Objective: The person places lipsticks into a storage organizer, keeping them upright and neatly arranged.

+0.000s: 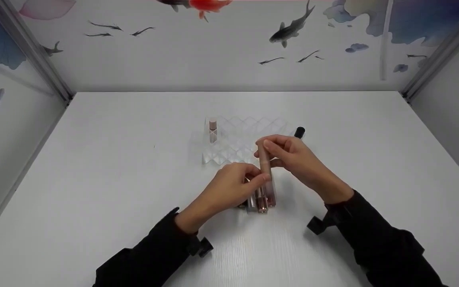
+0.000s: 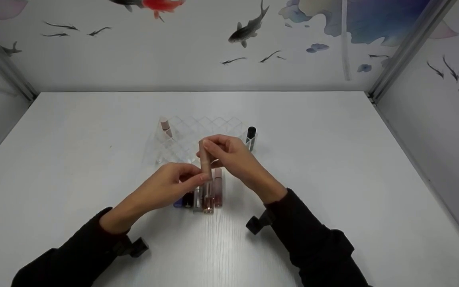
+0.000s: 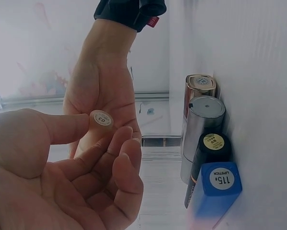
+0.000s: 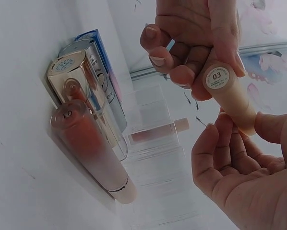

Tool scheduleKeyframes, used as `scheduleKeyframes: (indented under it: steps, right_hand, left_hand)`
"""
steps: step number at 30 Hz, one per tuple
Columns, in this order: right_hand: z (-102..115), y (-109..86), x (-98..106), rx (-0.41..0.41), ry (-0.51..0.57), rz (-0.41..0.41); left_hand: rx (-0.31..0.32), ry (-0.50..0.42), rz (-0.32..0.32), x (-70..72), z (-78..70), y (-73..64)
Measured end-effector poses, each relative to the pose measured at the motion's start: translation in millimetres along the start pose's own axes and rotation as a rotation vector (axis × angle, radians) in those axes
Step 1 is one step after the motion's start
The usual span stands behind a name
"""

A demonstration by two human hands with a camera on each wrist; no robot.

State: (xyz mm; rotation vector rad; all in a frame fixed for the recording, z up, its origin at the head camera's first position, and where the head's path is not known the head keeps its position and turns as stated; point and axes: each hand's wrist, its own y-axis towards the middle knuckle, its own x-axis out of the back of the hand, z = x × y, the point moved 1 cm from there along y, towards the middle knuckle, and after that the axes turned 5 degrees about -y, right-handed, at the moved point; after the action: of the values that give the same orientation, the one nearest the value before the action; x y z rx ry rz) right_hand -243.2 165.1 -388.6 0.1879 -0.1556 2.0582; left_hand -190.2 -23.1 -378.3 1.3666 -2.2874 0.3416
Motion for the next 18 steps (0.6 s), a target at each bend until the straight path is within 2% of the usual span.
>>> scheduleKeyframes:
  steps: [6, 10, 14, 18]
  right_hand:
    - [2, -1.6, 3, 0.022, -0.006, -0.004]
    - [4, -1.4, 7, 0.049, -0.010, -0.010]
    - [5, -0.6, 10, 0.054, -0.021, -0.041]
    - [7, -0.8, 14, 0.059, -0.002, -0.073]
  left_hand:
    - [0.007, 0.023, -0.016, 4.7, -0.4, 0.1]
    - [0.003, 0.040, -0.066, 14.6, -0.6, 0.6]
    - [-0.013, 0.065, -0.162, 30.5, 1.0, 1.7]
    - [-0.024, 0.093, -0.284, 46.3, 6.2, 3.6]
